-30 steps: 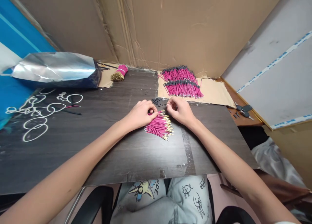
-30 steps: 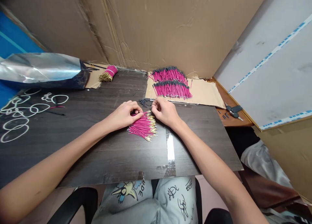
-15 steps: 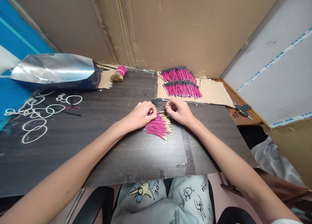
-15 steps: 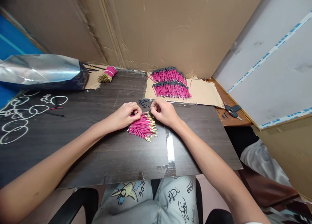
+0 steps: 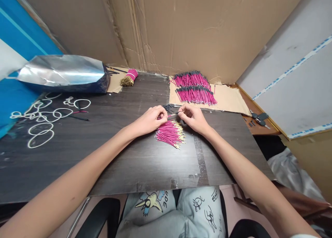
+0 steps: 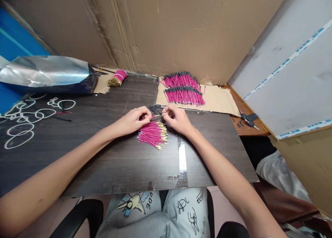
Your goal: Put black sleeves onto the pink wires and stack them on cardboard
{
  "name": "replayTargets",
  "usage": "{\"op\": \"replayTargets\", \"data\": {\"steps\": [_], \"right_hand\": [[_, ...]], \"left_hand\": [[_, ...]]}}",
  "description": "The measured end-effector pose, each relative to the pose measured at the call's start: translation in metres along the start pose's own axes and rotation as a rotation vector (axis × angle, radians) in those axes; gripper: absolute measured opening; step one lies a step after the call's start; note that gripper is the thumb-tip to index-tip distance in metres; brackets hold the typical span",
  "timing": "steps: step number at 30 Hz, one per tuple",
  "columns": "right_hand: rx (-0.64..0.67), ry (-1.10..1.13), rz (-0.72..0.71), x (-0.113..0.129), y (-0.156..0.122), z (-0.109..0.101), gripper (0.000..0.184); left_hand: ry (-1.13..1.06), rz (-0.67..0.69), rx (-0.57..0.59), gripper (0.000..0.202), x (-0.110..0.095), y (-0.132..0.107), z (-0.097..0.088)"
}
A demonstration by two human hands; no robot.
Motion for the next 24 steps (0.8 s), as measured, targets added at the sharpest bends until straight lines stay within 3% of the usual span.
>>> {"op": "replayTargets", "data": {"steps": [8, 17, 24], "right_hand": [[0.026, 0.047, 0.076, -0.0117, -0.0006, 0.0030, 0.018], [0.008, 0.036, 0.052, -0.0102, 0.0005, 0.0005, 0.030], [0.006, 0.041, 0.029, -0.0101, 0.0001, 0.0007, 0.030]], "left_hand": [[-0.004, -0.012, -0.008, 0.019, 0.0002, 0.0002, 0.0004], [0.039, -0.022, -0.025, 0.024, 0.0021, -0.0006, 0.0016], [0.039, -0.026, -0.024, 0.027, 0.0040, 0.0003, 0.0025]]}}
Point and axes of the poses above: each hand's wrist, its own y-axis towards the middle knuckle, its own z-axis out of the palm, x = y × z, the point moved 9 cm from there along y, towards the middle knuckle, and after that the axes turned 10 degrees about -z, right-handed, at the moved point
